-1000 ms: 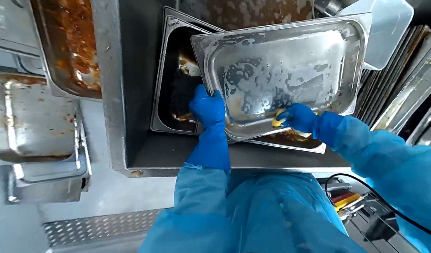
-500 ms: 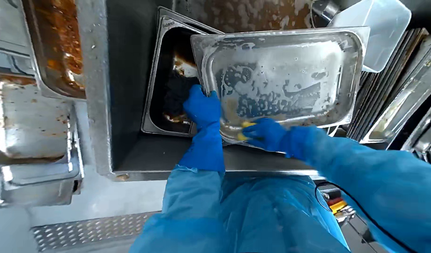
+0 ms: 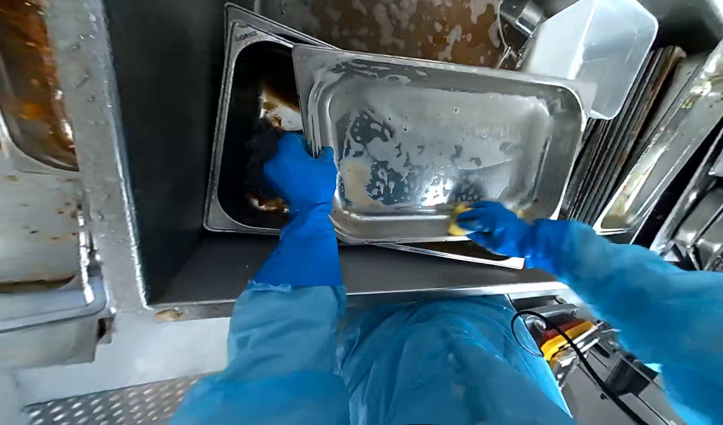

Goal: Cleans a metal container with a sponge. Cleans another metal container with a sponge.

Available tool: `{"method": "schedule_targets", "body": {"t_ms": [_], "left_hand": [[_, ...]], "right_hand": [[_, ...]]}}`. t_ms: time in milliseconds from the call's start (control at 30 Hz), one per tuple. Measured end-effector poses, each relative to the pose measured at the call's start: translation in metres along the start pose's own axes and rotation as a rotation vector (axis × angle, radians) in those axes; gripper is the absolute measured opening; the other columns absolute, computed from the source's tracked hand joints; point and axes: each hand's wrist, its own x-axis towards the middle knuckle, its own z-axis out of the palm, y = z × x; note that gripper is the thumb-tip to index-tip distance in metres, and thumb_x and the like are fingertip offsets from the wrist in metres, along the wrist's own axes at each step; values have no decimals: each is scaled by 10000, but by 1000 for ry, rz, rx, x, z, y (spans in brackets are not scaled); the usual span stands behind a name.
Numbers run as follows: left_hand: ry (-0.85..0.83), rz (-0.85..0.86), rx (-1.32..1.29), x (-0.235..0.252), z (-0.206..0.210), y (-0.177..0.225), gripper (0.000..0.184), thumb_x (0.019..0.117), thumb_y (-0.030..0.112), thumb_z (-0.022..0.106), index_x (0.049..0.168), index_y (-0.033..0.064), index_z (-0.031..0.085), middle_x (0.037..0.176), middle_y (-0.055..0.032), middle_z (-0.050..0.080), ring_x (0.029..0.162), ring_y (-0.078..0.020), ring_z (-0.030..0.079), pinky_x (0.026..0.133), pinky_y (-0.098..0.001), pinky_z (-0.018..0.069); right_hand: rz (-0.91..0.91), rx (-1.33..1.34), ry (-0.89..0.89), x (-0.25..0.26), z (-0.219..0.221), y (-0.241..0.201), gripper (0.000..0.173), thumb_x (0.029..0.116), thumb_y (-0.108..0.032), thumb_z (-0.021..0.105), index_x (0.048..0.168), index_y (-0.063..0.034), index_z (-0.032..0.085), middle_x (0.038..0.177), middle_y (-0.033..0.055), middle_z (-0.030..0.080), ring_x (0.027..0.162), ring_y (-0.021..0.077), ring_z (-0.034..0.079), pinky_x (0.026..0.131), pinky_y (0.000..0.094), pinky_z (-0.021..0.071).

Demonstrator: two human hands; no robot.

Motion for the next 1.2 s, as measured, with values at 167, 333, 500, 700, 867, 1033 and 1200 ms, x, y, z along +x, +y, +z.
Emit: {"method": "schedule_targets", "body": {"t_ms": [167, 333, 500, 700, 867, 1033, 1200], "left_hand": [[-104, 130, 93, 18, 1, -7, 401, 885, 311, 740, 1145, 18, 654, 1033, -280, 702, 999, -503, 674, 844, -730, 484], [-115, 117, 121, 18, 4, -8, 407, 885, 303, 756, 1143, 8, 645, 1059, -295, 692, 1029, -515, 663, 881, -731, 474], [-89, 123, 110, 18, 9, -7, 398, 867, 300, 765, 1109, 11, 637, 1042, -290, 687, 1023, -504, 661, 880, -725, 472], [-99, 158, 139, 18, 14, -4, 451, 869, 319, 776, 1131, -19, 632, 1068, -314, 675, 1043, -536, 640, 897, -744, 447], [-103, 161, 153, 18, 14, 2, 453, 866, 314, 784, 1133, -19, 631, 1079, -313, 674, 1056, -529, 638, 909, -740, 445], [-76, 161, 118, 19, 10, 7, 413, 873, 295, 791, 1086, -27, 646, 1019, -308, 684, 997, -538, 652, 860, -750, 467], [-58, 149, 94, 14, 13, 8, 404, 888, 283, 791, 1088, -36, 644, 999, -323, 677, 981, -546, 653, 846, -752, 465]], "right_hand": [[-189, 82, -71, 111, 59, -68, 285, 1014, -245, 626, 1247, -144, 755, 1352, 40, 688, 1282, 252, 610, 1129, 478, 448], [44, 80, -127, 2, 34, -4, 295, 995, -249, 646, 1236, -115, 750, 1359, 47, 683, 1313, 245, 589, 1156, 468, 425], [124, -66, -136, -102, 9, 58, 244, 970, -260, 616, 1120, -170, 786, 1256, -24, 731, 1249, 198, 627, 1111, 478, 460], [138, 351, 20, 2, 66, 7, 212, 972, -186, 662, 1130, -108, 780, 1232, 62, 732, 1227, 227, 631, 1129, 457, 438], [259, 139, -230, -38, 29, 24, 200, 989, -229, 640, 1119, -156, 774, 1097, 58, 751, 1098, 241, 683, 1002, 502, 528], [581, 502, -125, -86, -32, 13, 196, 1014, -176, 647, 1147, -97, 767, 1024, 60, 753, 935, 149, 705, 892, 378, 577], [537, 1632, 705, -82, -27, 5, 319, 1074, -209, 404, 1319, -132, 594, 1023, 35, 749, 873, 106, 734, 746, 300, 638]]}}
